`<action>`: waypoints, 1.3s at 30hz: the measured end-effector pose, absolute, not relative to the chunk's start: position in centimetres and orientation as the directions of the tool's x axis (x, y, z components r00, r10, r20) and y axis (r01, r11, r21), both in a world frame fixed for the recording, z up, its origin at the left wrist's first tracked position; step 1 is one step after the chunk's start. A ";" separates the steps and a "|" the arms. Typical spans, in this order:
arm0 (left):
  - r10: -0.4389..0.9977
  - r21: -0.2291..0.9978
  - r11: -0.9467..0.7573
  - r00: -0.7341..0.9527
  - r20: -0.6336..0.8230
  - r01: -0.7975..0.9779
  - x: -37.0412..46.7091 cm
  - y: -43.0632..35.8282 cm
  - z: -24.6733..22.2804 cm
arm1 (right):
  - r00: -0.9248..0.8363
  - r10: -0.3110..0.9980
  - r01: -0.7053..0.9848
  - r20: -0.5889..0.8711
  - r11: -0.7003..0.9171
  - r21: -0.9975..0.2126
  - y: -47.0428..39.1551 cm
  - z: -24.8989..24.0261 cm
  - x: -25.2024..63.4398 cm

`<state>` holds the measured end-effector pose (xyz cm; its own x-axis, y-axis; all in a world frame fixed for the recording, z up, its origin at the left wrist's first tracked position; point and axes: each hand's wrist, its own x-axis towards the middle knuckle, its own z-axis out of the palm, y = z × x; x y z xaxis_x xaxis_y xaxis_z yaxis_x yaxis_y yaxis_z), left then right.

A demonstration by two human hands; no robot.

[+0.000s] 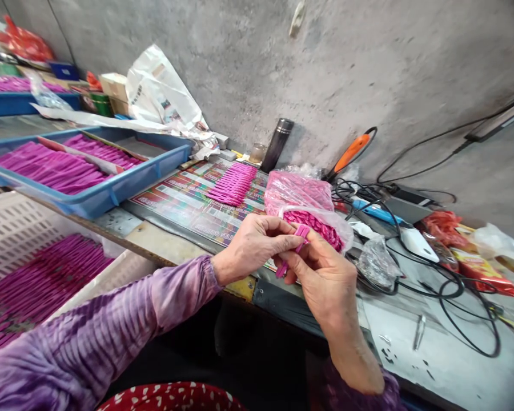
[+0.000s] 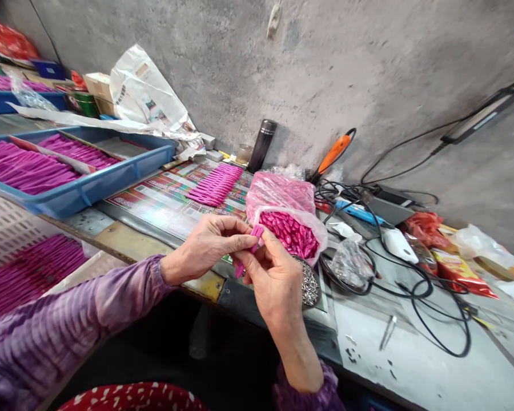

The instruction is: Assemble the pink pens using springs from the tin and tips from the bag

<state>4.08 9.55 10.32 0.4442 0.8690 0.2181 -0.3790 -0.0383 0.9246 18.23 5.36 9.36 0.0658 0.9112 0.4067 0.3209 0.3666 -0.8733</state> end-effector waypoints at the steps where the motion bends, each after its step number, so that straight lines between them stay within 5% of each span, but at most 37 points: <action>1: 0.864 0.926 -0.025 0.457 0.210 -0.377 4.1 9.5 10.0 | 0.075 0.909 0.327 0.410 0.366 -0.871 5.1 8.9 18.2; 8: 0.828 0.945 0.131 0.557 0.062 -0.300 2.9 7.6 7.6 | 0.009 0.954 0.303 0.301 0.284 -0.910 2.3 6.6 18.9; 13: 0.626 0.931 0.349 0.766 -0.149 -0.103 1.1 6.3 6.6 | -0.165 0.958 0.161 0.236 0.262 -0.952 0.4 7.1 20.0; 17: 0.546 0.927 0.372 0.817 -0.184 -0.040 0.4 6.1 6.0 | -0.213 0.961 0.085 0.177 0.199 -0.976 -0.3 6.9 20.0; 27: 0.832 0.994 -0.108 0.545 0.107 -0.029 1.8 4.3 5.2 | 0.022 0.972 0.103 0.233 0.229 -0.968 0.3 6.1 19.6; 34: 0.790 0.834 -0.517 0.483 0.378 0.191 1.9 4.1 3.9 | 0.011 0.992 0.044 0.124 0.123 -0.991 0.7 4.8 19.6; 39: 0.757 0.760 -0.607 0.462 0.462 0.234 1.9 4.2 3.2 | -0.139 0.987 0.329 0.084 0.126 -0.936 1.9 6.4 22.1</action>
<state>1.87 4.20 3.22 0.4622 0.7567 0.4624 0.2338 -0.6069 0.7596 22.13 1.95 6.36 -0.1387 0.9868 0.0842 0.3289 0.1261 -0.9359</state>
